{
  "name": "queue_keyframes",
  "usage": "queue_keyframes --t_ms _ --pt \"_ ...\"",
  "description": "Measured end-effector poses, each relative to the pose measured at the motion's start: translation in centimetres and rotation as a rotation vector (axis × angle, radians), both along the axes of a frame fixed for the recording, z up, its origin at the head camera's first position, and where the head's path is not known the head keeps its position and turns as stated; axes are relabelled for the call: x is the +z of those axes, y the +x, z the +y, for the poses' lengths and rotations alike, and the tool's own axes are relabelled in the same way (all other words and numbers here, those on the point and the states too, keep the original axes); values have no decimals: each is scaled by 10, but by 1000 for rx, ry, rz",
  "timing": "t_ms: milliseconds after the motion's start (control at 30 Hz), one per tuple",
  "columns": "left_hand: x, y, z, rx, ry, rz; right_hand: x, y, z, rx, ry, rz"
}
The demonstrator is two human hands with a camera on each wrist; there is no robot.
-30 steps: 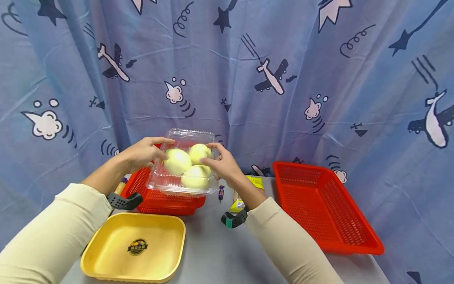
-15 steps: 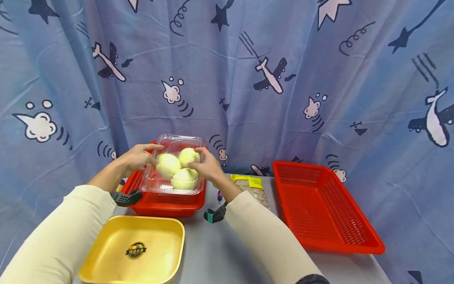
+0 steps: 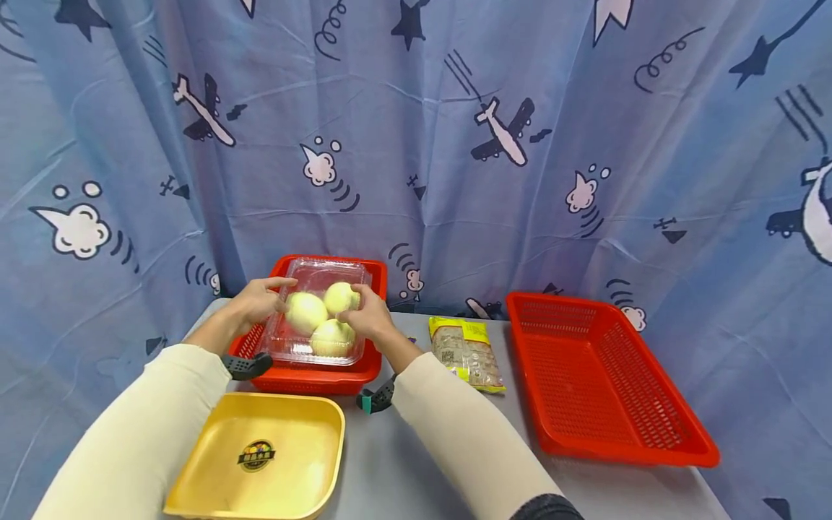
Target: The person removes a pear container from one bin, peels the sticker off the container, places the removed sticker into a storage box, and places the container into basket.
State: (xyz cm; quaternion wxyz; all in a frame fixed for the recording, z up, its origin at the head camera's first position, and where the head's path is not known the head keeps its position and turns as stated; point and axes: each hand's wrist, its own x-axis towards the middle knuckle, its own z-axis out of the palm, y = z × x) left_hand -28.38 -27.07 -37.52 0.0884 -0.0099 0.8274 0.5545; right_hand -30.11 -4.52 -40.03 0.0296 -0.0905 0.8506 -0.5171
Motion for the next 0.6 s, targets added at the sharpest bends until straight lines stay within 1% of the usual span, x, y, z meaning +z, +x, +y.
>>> queue_keyframes --t_ms 133,267,400,600 --pt "-10 -1 -5 16 -16 -22 -6 2 -9 -25 42 -20" --pt "-14 1 -10 21 -29 -51 -8 6 -16 -44 80 -30" --pt "-16 3 -12 10 -38 -84 -11 7 -21 -61 115 -42" --pt "-23 2 -8 -27 -97 -80 -18 6 -25 -71 130 -56"
